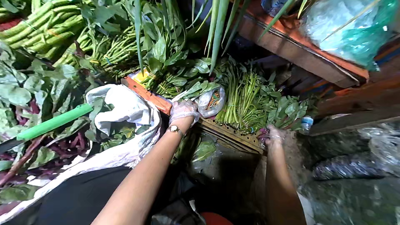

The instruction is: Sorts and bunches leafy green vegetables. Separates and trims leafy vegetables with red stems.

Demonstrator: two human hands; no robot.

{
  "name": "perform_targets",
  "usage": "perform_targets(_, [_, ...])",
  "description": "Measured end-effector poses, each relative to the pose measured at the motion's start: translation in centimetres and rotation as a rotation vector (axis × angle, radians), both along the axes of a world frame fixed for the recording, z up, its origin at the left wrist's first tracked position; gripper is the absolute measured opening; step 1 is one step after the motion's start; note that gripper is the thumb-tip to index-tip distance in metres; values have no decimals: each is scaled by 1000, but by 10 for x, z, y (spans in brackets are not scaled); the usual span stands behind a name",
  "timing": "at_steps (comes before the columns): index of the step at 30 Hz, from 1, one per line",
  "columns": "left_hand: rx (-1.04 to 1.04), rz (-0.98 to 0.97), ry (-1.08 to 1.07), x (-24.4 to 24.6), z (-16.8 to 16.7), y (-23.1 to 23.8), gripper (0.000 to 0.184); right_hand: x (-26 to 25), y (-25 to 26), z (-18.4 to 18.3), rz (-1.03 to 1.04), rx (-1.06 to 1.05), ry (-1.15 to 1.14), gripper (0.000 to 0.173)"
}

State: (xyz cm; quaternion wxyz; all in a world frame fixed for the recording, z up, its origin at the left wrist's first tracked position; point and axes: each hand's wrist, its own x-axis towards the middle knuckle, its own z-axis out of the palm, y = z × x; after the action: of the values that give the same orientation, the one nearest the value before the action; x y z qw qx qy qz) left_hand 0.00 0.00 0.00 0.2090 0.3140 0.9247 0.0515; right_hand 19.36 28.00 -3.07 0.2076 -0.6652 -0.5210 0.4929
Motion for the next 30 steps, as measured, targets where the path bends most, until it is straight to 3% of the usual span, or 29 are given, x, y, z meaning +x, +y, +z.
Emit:
perform_targets(3, [-52,12,-18,-4,7,-5,29,27,-19,-4,24,18,-39,61])
perform_targets(6, [-111,17,-47,-4,12,-8,29,48,-26,-11,125,91,-217,67])
perform_targets(11, [-6,-42,-9,4,11,-20,33,21,-27,25,208,287,-507,85])
perform_targets(14, [160,34,-88,18,25,-18,35,10,-28,25,201,299,-376,93])
perform_targets(17, [263,55,-162,31,24,-13,33,11,-18,12,147,261,-171,88])
perform_targets(21, [319,-16,-193,47,21,-10,35,16,-10,4,266,395,61,84])
perform_targets(23, [283,-23,-230,53,18,-9,35,20,-6,-5,242,409,-2,79])
perform_targets(25, [188,1,-290,54,18,-13,34,21,-5,-6,197,283,-227,72])
perform_targets(28, [49,64,-391,53,20,-27,34,16,-9,24,306,135,-465,67])
perform_targets(30, [2,69,-440,52,28,-34,36,18,-15,35,286,245,-441,69])
